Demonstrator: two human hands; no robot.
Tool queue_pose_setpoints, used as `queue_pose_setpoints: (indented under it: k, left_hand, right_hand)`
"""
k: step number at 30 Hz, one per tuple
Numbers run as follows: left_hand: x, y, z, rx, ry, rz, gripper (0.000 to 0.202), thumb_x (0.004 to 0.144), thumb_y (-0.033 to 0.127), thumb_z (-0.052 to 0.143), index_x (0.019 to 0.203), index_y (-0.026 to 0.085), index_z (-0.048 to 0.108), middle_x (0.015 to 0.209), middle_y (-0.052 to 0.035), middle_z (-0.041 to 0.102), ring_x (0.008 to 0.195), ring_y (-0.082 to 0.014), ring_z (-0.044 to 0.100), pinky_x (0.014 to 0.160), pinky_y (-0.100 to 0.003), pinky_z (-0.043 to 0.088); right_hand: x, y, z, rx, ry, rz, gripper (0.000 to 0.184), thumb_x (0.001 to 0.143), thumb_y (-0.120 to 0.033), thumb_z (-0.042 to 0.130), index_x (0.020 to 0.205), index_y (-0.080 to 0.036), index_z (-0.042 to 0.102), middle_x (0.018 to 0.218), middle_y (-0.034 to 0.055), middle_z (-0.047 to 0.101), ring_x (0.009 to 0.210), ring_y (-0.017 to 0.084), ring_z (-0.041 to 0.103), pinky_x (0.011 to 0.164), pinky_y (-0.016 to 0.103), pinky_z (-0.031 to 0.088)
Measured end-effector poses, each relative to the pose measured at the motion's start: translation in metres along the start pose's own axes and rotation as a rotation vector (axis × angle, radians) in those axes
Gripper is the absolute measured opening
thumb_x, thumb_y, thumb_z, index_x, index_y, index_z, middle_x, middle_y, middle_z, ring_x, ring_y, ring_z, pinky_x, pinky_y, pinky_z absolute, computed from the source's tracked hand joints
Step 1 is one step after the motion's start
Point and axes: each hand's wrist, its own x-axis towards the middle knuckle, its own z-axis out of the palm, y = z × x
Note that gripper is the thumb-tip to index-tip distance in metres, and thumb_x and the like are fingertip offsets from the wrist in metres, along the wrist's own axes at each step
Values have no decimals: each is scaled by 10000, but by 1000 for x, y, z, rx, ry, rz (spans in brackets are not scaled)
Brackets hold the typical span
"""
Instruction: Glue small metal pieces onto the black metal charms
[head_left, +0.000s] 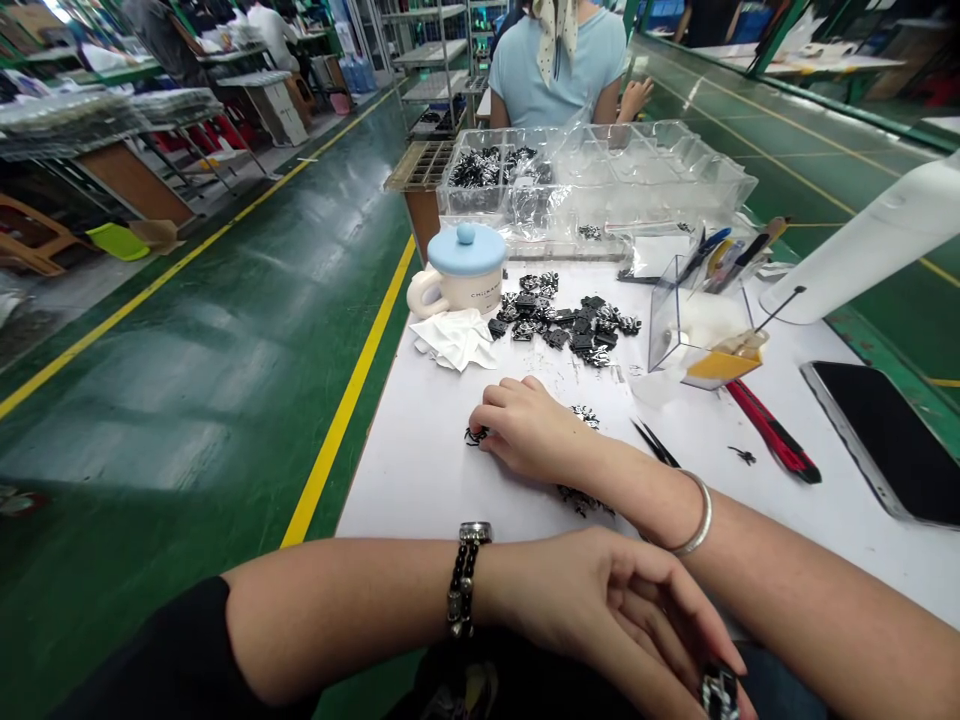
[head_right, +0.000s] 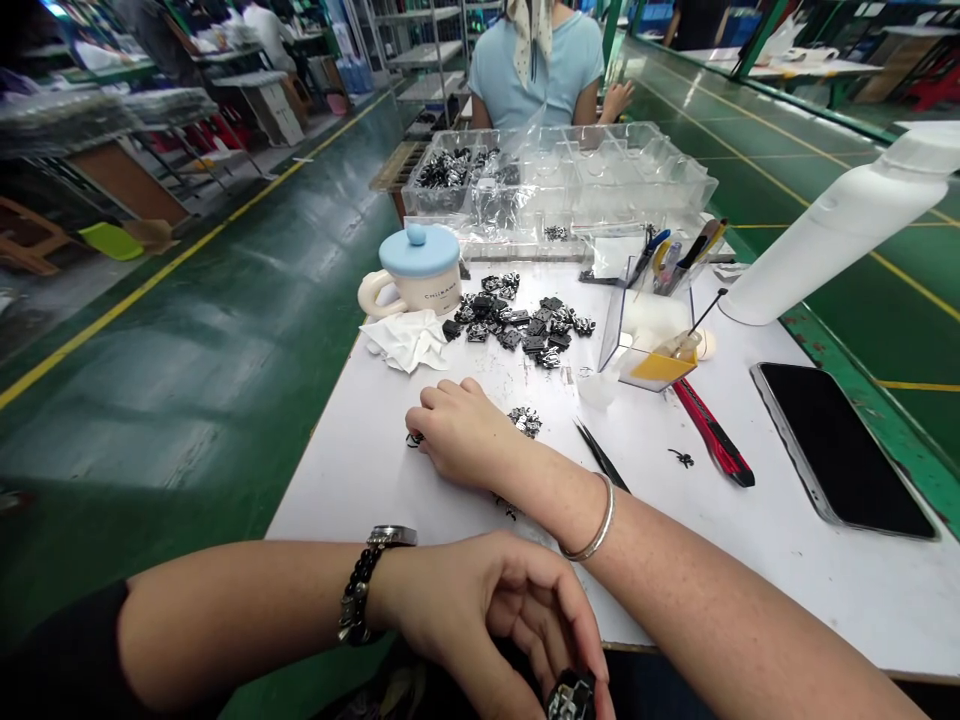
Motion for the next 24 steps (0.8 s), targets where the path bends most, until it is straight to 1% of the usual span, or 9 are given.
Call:
queue_pose_setpoints:
  k: [6, 10, 13, 15, 17, 19, 21, 22, 24]
  left_hand:
    - [-1, 4, 2, -2, 29, 29, 490, 622, 276, 866, 1010, 158, 591, 1015, -53, 641, 880, -101, 633, 844, -216, 488]
    - [-1, 6, 3, 4, 29, 14, 455, 655, 264, 846, 1010, 154, 583, 1007, -51, 641, 890, -99, 636, 832, -210, 488]
    - [0, 8, 3, 2, 46, 5, 464, 635, 283, 857, 989, 153, 587, 986, -54, 646, 877, -111, 640, 809, -221, 497]
    - [0, 10, 3, 3, 66, 0, 462, 628, 276, 860, 983, 152, 591, 978, -60, 652, 873, -123, 643, 806, -244, 504]
    - [-1, 13, 4, -3, 86, -6, 466, 616, 270, 867, 975, 149, 596, 975, -71, 659, 868, -137, 649, 798, -261, 510]
    - [-1, 15, 5, -36, 101, 1, 486, 584, 293, 882, 951, 142, 602, 960, -84, 665, 853, -151, 657, 769, -259, 520]
    - [-1, 16, 7, -83, 112, 20, 484, 574, 288, 889, 934, 133, 605, 942, -92, 668, 846, -158, 664, 753, -252, 525]
    - [-1, 16, 7, -108, 114, 36, 469, 583, 267, 885, 933, 128, 605, 935, -93, 669, 846, -160, 667, 753, -250, 525]
    - [1, 15, 8, -156, 107, 84, 428, 613, 204, 863, 945, 116, 607, 921, -90, 671, 839, -161, 674, 762, -254, 524]
  right_hand:
    - [-2, -1, 3, 0, 39, 28, 40, 835, -179, 623, 837, -139, 626, 878, 72, 576, 872, 217, 453, 744, 341, 250]
    - [-1, -2, 4, 85, 61, 16, 14, 804, -113, 603, 802, -126, 606, 863, 84, 584, 857, 218, 465, 747, 353, 271]
    - [-2, -2, -1, 230, 80, -9, 89, 758, -51, 579, 743, -139, 580, 783, 46, 588, 787, 177, 487, 740, 333, 324]
    - [-7, 0, -10, 372, 108, -6, 127, 729, -24, 569, 708, -149, 555, 685, -3, 573, 674, 125, 495, 678, 282, 376]
    - [-19, 2, -24, 512, 174, 28, 136, 729, -22, 561, 716, -156, 543, 644, -30, 570, 603, 93, 511, 613, 235, 415]
    - [-38, 5, -41, 619, 277, 77, 110, 766, -55, 558, 755, -163, 538, 671, -23, 600, 620, 94, 564, 601, 219, 459]
    - [-64, 4, -56, 754, 396, 128, 90, 806, -95, 573, 790, -177, 542, 701, -11, 632, 646, 108, 615, 599, 222, 497]
    - [-79, 2, -62, 861, 456, 161, 95, 811, -106, 600, 804, -189, 554, 712, -8, 645, 655, 119, 636, 592, 223, 513]
    - [-110, -6, -68, 990, 555, 201, 106, 821, -122, 634, 833, -218, 590, 745, -4, 659, 675, 133, 655, 592, 228, 536]
